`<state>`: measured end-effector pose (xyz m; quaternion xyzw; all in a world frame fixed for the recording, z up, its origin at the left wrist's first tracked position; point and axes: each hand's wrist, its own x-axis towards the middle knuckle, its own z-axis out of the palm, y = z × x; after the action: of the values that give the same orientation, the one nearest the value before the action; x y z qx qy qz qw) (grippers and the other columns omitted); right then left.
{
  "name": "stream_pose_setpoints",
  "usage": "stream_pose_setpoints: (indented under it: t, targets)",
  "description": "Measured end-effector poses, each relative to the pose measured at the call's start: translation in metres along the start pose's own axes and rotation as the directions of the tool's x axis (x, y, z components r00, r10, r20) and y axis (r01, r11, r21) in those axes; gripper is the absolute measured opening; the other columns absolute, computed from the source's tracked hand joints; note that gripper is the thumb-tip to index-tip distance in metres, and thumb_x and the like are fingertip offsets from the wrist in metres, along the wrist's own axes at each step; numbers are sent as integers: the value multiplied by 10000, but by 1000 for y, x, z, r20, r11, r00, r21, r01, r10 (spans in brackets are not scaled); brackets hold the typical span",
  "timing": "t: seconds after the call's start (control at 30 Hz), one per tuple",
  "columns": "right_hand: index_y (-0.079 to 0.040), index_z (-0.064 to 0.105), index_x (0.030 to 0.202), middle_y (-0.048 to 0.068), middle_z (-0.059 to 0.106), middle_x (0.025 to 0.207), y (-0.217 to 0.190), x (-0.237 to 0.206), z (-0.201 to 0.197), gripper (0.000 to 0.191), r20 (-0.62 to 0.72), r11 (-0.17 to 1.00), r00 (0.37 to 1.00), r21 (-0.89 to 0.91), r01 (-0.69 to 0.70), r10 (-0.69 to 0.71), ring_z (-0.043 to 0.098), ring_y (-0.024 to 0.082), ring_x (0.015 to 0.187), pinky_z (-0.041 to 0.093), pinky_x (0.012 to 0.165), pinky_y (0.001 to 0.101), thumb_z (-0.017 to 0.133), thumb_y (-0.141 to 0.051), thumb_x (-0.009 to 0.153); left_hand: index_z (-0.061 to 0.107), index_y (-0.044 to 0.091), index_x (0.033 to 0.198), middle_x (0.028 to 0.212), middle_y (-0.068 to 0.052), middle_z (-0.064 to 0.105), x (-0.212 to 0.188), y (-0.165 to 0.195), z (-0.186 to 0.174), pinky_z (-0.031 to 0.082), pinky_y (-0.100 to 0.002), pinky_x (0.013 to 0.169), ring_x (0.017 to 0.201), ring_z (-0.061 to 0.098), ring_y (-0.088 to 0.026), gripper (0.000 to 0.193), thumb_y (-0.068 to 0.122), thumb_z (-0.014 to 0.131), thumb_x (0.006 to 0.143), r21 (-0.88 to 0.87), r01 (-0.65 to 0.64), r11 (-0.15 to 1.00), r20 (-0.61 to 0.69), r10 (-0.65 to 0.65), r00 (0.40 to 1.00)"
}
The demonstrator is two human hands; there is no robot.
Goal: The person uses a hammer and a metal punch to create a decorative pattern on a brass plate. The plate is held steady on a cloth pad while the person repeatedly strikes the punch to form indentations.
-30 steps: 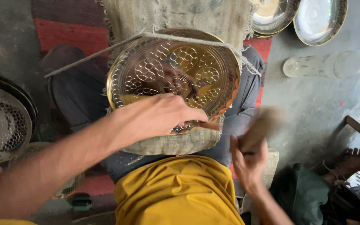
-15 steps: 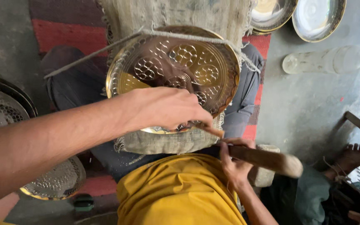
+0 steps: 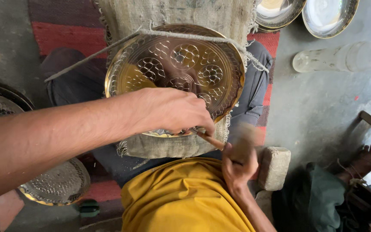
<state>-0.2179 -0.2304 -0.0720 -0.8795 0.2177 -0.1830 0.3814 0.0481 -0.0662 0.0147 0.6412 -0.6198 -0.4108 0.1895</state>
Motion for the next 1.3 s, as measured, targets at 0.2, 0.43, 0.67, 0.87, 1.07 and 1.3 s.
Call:
stream_pose_setpoints:
  t: [0.2,0.43,0.67,0.87,1.07,1.3]
  targets:
    - [-7,613,926,58,610,737,1,-4,-4,182,66,984,982,1,-176,175,554,139,624,476,580,299,776,-81,900,695,271,1205,918,-131,726,-12,6,-1,583,-472,708,871,718,-337,543,-30,701,753,-33,15,999,-131,-19,991]
    - [-20,612,861,43,631,668,7,16,-28,191,213,940,920,21,-342,330,590,128,578,495,531,278,773,-122,855,699,229,1262,879,-133,751,-30,12,8,603,-424,640,767,754,-286,519,-87,602,862,-129,43,991,-424,-94,901]
    - [-58,613,887,75,704,725,-7,113,-50,142,537,869,810,258,-423,235,708,163,612,590,520,287,702,-158,838,513,91,1385,1150,-163,743,-45,32,79,655,-355,776,973,768,-258,466,-14,675,961,-338,70,938,-857,-338,389]
    - [23,628,1016,142,686,818,-86,228,-75,364,644,840,718,-211,500,-265,684,247,690,579,640,393,784,-209,782,511,8,1301,1051,-149,746,-39,31,110,655,-318,760,934,774,-220,360,7,684,985,-476,36,879,-832,-463,305]
    - [-57,590,1044,84,673,685,-138,252,-59,275,815,828,578,-292,479,-47,656,222,583,543,564,368,737,-164,838,519,19,1292,1050,-157,742,-36,36,113,651,-318,774,947,790,-229,355,11,699,987,-433,29,901,-877,-429,218]
    - [-22,585,956,170,665,720,-107,218,-53,410,774,725,597,-287,626,-210,686,388,688,553,624,480,866,-220,732,567,78,1313,1000,-127,762,-40,25,93,633,-337,652,843,774,-237,377,29,700,964,-375,58,925,-832,-364,418]
